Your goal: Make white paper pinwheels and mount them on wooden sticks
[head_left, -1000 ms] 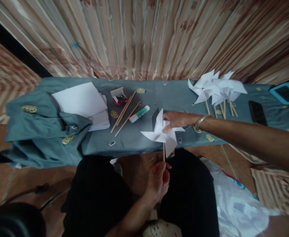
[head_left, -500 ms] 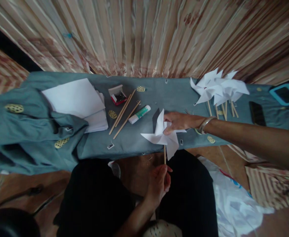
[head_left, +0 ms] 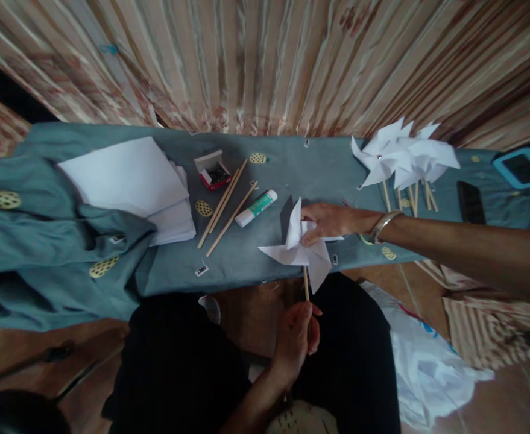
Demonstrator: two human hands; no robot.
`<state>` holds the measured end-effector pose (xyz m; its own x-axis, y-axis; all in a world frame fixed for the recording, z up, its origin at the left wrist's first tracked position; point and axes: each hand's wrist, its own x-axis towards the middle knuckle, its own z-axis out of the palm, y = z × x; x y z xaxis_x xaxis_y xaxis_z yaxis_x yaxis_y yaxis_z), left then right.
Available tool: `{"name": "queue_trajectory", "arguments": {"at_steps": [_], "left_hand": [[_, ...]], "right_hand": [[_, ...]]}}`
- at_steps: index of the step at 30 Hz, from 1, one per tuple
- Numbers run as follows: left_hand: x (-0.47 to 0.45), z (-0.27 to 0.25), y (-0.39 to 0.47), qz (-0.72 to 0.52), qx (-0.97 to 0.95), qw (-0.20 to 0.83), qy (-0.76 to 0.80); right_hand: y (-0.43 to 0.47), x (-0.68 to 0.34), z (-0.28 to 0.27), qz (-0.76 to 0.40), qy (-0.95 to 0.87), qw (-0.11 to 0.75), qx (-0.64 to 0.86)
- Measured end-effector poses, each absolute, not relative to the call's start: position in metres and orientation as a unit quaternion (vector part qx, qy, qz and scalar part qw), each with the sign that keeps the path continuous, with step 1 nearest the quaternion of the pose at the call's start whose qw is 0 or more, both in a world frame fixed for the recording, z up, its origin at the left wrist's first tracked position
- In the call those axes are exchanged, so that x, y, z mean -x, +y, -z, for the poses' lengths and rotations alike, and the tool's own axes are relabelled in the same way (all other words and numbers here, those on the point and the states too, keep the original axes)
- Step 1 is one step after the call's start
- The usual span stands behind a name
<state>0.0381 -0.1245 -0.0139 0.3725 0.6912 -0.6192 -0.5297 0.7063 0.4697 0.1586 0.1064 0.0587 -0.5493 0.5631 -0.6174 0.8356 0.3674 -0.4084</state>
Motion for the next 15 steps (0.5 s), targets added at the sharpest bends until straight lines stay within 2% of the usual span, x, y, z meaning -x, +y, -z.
{"name": "queue_trajectory", "arguments": {"at_steps": [11, 15], "left_hand": [[-0.047, 0.012, -0.123, -0.374, -0.085, 0.831, 0.404], [-0.049, 0.012, -0.122, -0.373, -0.073, 0.835, 0.398]], "right_hand": [[0.103, -0.154, -0.066, 0.393, 0.781, 0.163, -0.457], [0.105, -0.155, -0.063, 0.381, 0.790, 0.182, -0.445]]}}
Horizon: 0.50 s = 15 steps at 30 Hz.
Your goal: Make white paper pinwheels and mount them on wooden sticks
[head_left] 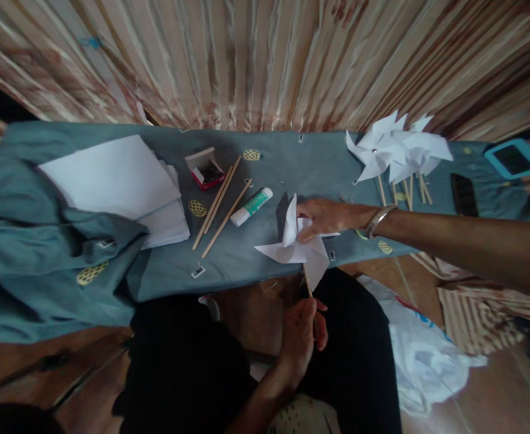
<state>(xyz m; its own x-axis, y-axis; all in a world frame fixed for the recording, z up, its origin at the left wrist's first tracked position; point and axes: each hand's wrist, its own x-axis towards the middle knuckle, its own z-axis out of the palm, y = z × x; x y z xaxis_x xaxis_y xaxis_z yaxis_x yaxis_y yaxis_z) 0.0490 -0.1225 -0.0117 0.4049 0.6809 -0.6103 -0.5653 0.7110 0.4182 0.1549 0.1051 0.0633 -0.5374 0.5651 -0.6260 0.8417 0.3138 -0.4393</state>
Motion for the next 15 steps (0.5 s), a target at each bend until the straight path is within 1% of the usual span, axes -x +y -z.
{"name": "queue_trajectory", "arguments": {"at_steps": [9, 15], "left_hand": [[-0.0527, 0.0160, -0.1241, -0.379, -0.072, 0.834, 0.394], [-0.0519, 0.0151, -0.1254, -0.378, -0.069, 0.836, 0.392]], "right_hand": [[0.1068, -0.1560, -0.0583, 0.378, 0.799, 0.182, -0.431], [0.1042, -0.1568, -0.0596, 0.365, 0.792, 0.177, -0.456]]}}
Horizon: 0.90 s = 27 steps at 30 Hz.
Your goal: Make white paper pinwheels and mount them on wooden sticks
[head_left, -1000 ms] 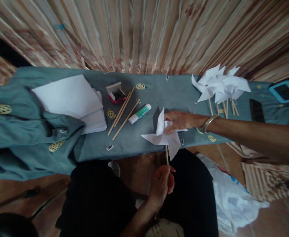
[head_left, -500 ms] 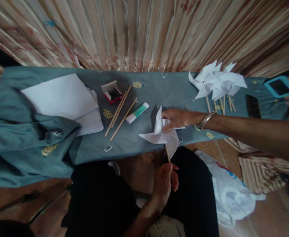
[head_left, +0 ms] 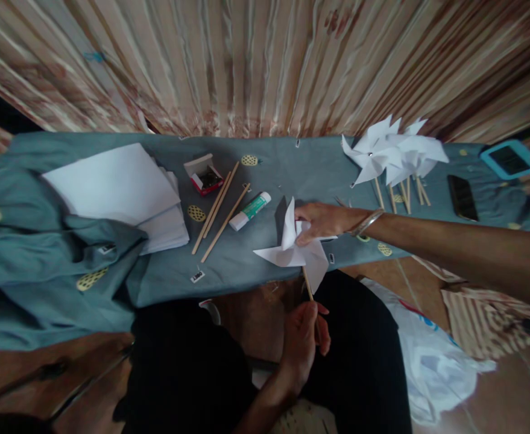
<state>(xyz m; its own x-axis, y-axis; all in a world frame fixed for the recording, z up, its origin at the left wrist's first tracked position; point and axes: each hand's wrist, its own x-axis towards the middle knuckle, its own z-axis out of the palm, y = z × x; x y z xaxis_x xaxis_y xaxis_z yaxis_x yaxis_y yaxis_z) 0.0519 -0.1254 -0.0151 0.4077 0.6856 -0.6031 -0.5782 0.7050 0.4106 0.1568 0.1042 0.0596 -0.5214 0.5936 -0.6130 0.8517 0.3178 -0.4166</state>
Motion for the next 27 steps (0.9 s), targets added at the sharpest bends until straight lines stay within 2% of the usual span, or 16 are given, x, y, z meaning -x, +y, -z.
{"name": "queue_trajectory", "arguments": {"at_steps": [15, 22, 27], "left_hand": [[-0.041, 0.011, -0.122, -0.408, -0.084, 0.815, 0.404], [-0.039, 0.009, -0.118, -0.416, -0.098, 0.805, 0.412], [-0.039, 0.009, -0.118, -0.424, -0.099, 0.804, 0.406]], "right_hand": [[0.107, -0.159, -0.068, 0.381, 0.806, 0.165, -0.423], [0.100, -0.162, -0.078, 0.293, 0.820, 0.168, -0.462], [0.090, -0.169, -0.076, 0.278, 0.814, 0.122, -0.495]]}}
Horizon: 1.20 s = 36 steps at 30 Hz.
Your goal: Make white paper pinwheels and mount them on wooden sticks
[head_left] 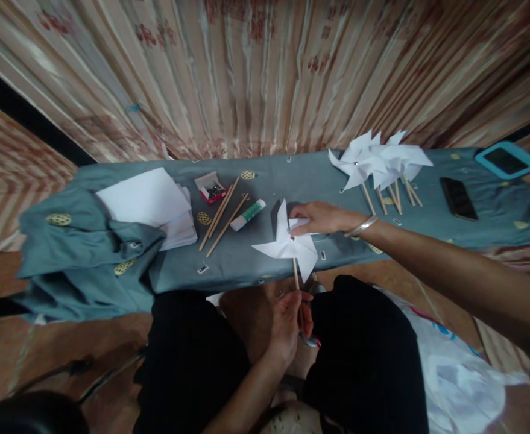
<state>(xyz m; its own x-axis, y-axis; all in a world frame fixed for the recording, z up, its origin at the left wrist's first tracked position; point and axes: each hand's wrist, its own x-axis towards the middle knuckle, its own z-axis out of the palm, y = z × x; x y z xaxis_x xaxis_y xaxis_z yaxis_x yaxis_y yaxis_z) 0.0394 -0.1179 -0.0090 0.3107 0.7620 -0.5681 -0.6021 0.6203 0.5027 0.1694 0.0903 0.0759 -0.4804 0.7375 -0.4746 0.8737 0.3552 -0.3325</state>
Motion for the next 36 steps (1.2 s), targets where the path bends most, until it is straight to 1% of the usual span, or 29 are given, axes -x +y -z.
{"name": "queue_trajectory", "arguments": {"at_steps": [2, 5, 8, 10, 13, 16, 18, 21, 31, 34, 36], "left_hand": [[-0.039, 0.008, -0.118, -0.426, -0.099, 0.803, 0.404], [-0.037, 0.005, -0.116, -0.423, -0.100, 0.801, 0.411], [-0.035, 0.001, -0.111, -0.426, -0.115, 0.789, 0.427], [-0.033, -0.002, -0.108, -0.431, -0.127, 0.780, 0.435], [-0.032, -0.005, -0.105, -0.433, -0.139, 0.772, 0.444], [-0.032, -0.007, -0.103, -0.434, -0.151, 0.769, 0.444], [-0.033, -0.008, -0.102, -0.435, -0.156, 0.770, 0.440], [-0.036, -0.011, -0.099, -0.441, -0.160, 0.771, 0.432], [-0.043, -0.046, -0.083, -0.459, -0.166, 0.777, 0.397], [-0.042, -0.058, -0.075, -0.468, -0.173, 0.775, 0.387], [-0.040, -0.066, -0.068, -0.472, -0.182, 0.774, 0.380]], "right_hand": [[0.085, -0.174, -0.076, 0.282, 0.804, 0.081, -0.517], [0.072, -0.183, -0.079, 0.269, 0.786, -0.024, -0.557], [0.057, -0.191, -0.076, 0.241, 0.741, -0.169, -0.604], [0.050, -0.196, -0.066, 0.263, 0.700, -0.281, -0.602], [0.044, -0.201, -0.042, 0.308, 0.622, -0.418, -0.586], [0.040, -0.202, -0.019, 0.328, 0.555, -0.504, -0.575], [0.037, -0.203, -0.010, 0.328, 0.538, -0.524, -0.574], [0.032, -0.205, -0.006, 0.316, 0.545, -0.524, -0.574], [0.027, -0.210, -0.018, 0.210, 0.526, -0.539, -0.624], [0.027, -0.210, -0.019, 0.230, 0.489, -0.565, -0.623], [0.027, -0.206, -0.022, 0.295, 0.439, -0.590, -0.609]]}}
